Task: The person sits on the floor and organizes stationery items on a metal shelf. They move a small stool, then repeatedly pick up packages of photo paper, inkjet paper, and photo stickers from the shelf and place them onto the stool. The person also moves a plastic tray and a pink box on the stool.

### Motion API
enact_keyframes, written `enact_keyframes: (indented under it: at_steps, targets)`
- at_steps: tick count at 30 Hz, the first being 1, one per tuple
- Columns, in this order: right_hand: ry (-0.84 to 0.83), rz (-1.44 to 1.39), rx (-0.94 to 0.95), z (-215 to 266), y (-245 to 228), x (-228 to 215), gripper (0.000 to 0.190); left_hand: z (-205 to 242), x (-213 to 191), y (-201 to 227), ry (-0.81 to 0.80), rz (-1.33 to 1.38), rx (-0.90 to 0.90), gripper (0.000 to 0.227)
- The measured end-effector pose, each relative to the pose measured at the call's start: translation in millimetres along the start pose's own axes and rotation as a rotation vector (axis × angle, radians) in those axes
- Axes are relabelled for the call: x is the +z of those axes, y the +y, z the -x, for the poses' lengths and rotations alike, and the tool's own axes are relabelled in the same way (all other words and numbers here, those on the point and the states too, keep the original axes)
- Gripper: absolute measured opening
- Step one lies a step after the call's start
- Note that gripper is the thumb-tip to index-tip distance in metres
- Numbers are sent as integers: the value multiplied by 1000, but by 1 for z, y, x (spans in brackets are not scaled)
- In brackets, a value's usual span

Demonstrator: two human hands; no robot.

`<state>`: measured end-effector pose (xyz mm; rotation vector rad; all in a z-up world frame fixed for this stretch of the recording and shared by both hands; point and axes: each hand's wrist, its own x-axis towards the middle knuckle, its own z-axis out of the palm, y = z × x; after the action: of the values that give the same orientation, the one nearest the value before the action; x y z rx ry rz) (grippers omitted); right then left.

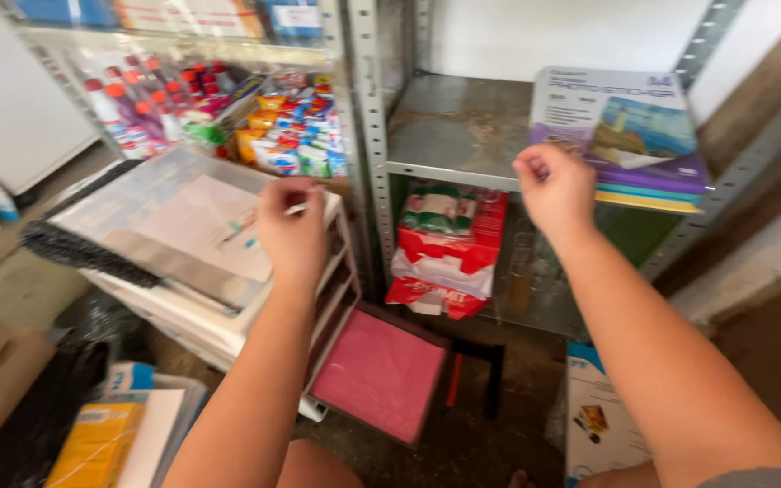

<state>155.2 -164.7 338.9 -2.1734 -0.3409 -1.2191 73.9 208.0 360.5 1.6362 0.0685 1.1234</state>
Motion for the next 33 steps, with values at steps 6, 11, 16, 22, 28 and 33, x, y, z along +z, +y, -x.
enact_keyframes:
  at_steps: [6,11,16,22,28,33]
  targets:
    - [32,537,-108,-6,98,-99,20,88,137,31,-716,61,-194,10]
    - [-150,484,-149,-9,79,-125,45,163,248,7,-971,-36,-384,25]
    - [-340,454,-29,-7,95,-117,55,183,264,74,-877,-180,254,49]
    - [-298,594,-88,9,133,-88,48,207,265,88,-944,-524,456,78]
    - [-237,580,-118,11,151,-82,42,223,281,63,-920,-567,438,86]
    - [-187,507,-123,14,149,-83,37,200,300,49,-526,-66,212,54]
